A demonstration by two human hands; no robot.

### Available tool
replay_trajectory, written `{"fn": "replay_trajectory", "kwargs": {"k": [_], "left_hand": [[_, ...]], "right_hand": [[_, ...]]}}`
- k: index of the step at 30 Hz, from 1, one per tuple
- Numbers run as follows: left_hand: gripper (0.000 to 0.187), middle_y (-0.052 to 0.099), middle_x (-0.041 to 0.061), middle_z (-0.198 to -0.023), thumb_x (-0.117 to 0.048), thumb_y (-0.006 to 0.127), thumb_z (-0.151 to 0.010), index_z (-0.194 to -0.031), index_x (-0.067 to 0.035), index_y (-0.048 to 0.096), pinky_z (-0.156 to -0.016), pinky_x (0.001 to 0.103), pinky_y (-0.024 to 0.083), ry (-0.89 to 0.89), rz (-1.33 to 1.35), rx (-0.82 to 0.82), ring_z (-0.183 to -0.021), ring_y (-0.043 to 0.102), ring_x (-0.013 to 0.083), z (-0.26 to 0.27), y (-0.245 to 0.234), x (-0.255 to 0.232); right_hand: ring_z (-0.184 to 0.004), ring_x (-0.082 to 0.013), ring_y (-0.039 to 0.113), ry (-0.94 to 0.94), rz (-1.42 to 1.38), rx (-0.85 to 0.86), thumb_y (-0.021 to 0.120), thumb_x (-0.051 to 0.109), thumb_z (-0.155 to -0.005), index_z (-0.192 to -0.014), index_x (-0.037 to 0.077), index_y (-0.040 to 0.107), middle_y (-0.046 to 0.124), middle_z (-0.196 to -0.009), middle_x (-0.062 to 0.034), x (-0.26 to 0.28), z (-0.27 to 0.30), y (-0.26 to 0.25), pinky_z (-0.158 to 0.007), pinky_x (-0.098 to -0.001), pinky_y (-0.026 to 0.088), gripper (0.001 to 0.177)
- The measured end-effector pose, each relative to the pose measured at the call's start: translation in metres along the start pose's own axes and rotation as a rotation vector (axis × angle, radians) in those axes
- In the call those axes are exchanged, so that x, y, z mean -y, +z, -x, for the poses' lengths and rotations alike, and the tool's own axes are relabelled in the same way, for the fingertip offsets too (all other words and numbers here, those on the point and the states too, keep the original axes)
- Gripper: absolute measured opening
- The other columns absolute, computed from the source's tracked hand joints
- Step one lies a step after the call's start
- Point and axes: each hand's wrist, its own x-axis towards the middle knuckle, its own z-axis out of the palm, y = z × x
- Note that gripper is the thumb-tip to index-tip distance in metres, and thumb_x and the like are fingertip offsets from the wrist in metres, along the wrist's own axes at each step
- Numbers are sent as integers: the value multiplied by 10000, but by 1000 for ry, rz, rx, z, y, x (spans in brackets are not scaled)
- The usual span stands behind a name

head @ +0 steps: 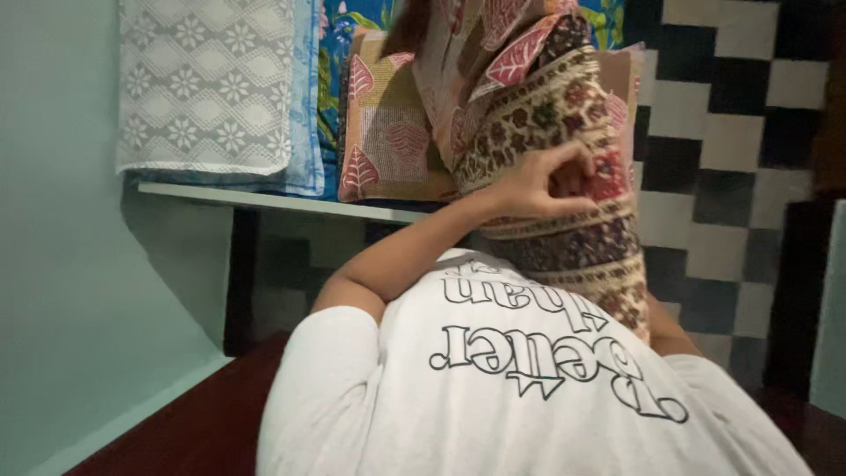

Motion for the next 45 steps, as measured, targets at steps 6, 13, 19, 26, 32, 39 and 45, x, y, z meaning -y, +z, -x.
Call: {"fn": "replay_trajectory", "kwargs": {"k": [6, 13, 19, 26, 32, 39, 45], "left_hand": [[211, 702, 27, -940, -251, 748, -973, -1064, -105, 627, -777, 288, 588, 93, -167, -134, -847, 690, 129, 21, -35, 21], [471, 553, 108, -1223, -215, 770, -887, -1270, -78, 532, -1017, 450, 532, 398, -812, -850, -1176, 573, 274, 33, -129, 12], [598, 577, 138, -1250, -324, 785, -817, -1291, -58, 537, -897, 425, 558, 207, -785, -753, -1123, 616, 322, 31, -177, 43], [361, 698, 201, -1176, -259, 564, -1027, -1283, -19, 647, -906, 413, 559, 30, -436, -940, -1029, 710, 367, 49, -176, 87], [375, 757, 163, -1053, -313, 493, -1151, -1232, -9, 697, -888, 375, 559, -13, -205, -1079, -979, 731, 265, 54, -165, 72], [348, 635, 36, -750, -331, 488, -1128, -998, -67, 673, -490, 280, 472, 515, -217, -608, -575, 563, 105, 19, -159, -27], [268, 600, 90, -780, -310, 590, -1079, -956, -75, 629, -617, 342, 515, 540, -568, -436, -653, 614, 230, 15, -164, -41]], "right_hand": [[-1062, -307, 699, -206, -27, -85, 609, 284, -1069, -1334, 0, 657, 696, -1169, -178, 34, 28, 15, -918, -411, 556, 391], [-1072, -262, 698, -567, 33, -182, 670, 145, -1084, -1364, 8, 643, 688, -1198, -147, 158, 76, 36, -923, -367, 564, 313], [-1191, -240, 671, -825, 146, -239, 655, 58, -1130, -1447, 17, 616, 662, -1313, -140, 256, 75, 61, -1010, -364, 571, 322], [-1220, -181, 660, -816, 145, -225, 608, 96, -1137, -1464, 60, 610, 689, -1332, -95, 278, 36, 100, -1019, -365, 548, 330], [-1091, -135, 613, -897, 1, -293, 612, 93, -1139, -1215, -3, 597, 639, -1150, -72, 271, 31, 142, -943, -307, 529, 123], [-929, -76, 449, -881, -327, -332, 507, 111, -1214, -1225, 33, 516, 513, -1061, 11, 256, 65, 149, -839, -250, 401, 79], [-711, -34, 359, -699, -491, -374, 450, 241, -1197, -1137, 80, 559, 426, -848, 70, 223, 27, 165, -624, -210, 308, 203]]}}
